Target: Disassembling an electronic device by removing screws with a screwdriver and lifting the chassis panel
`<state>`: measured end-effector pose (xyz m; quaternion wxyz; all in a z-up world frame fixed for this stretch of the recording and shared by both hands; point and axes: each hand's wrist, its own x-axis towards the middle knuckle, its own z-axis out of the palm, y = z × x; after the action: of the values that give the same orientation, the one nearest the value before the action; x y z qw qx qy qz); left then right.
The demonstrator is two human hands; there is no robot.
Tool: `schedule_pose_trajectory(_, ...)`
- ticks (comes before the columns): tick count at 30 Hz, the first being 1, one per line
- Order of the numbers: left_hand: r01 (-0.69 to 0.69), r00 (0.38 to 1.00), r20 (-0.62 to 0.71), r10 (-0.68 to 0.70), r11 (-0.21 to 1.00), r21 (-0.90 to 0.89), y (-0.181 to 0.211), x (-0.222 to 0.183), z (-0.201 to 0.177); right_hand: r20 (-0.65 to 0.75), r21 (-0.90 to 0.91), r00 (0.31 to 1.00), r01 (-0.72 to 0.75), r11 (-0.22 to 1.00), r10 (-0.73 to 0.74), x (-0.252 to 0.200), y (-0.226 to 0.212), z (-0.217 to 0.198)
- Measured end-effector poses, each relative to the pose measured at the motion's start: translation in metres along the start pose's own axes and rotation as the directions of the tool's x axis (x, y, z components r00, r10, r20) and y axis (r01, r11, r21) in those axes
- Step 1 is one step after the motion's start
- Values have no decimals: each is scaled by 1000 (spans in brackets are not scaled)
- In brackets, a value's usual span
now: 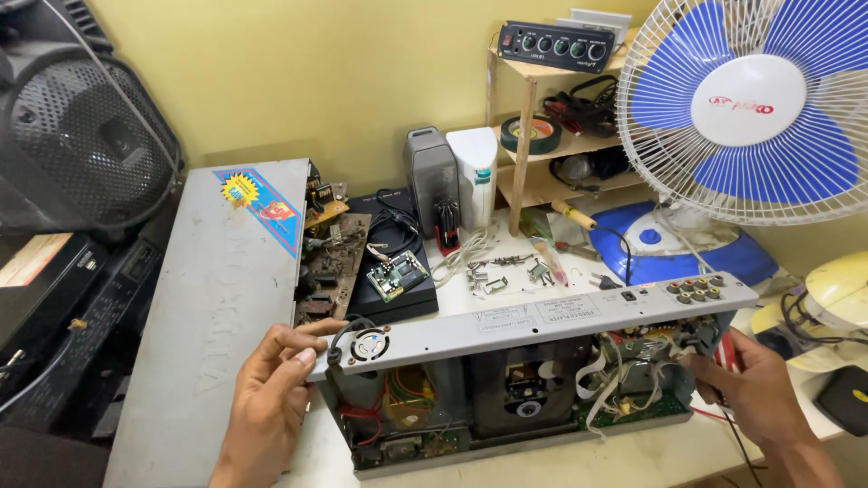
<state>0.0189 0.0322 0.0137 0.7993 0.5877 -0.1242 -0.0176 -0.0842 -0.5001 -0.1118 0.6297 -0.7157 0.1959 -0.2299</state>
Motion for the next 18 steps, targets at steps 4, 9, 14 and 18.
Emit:
schedule_pose_trajectory(4,13,1000,3,-13,1000,-15,1,3,-7,-37,-32,999,-35,999,33,-8,-11,6)
schedule_pose_trajectory(9,156,978,134,-157,988,18,2,18,-32,-47,-76,999,-28,997,25,-12,-16,9)
schedule_pose_trajectory(14,247,950,149,-275,951,185,22,33,-35,-94,-39,991,-96,995,92,-15,-22,12)
schedule_pose_trajectory(18,301,939,75,-336,907,294,31,39,-32,-112,-37,990,-91,995,86,-17,-27,16)
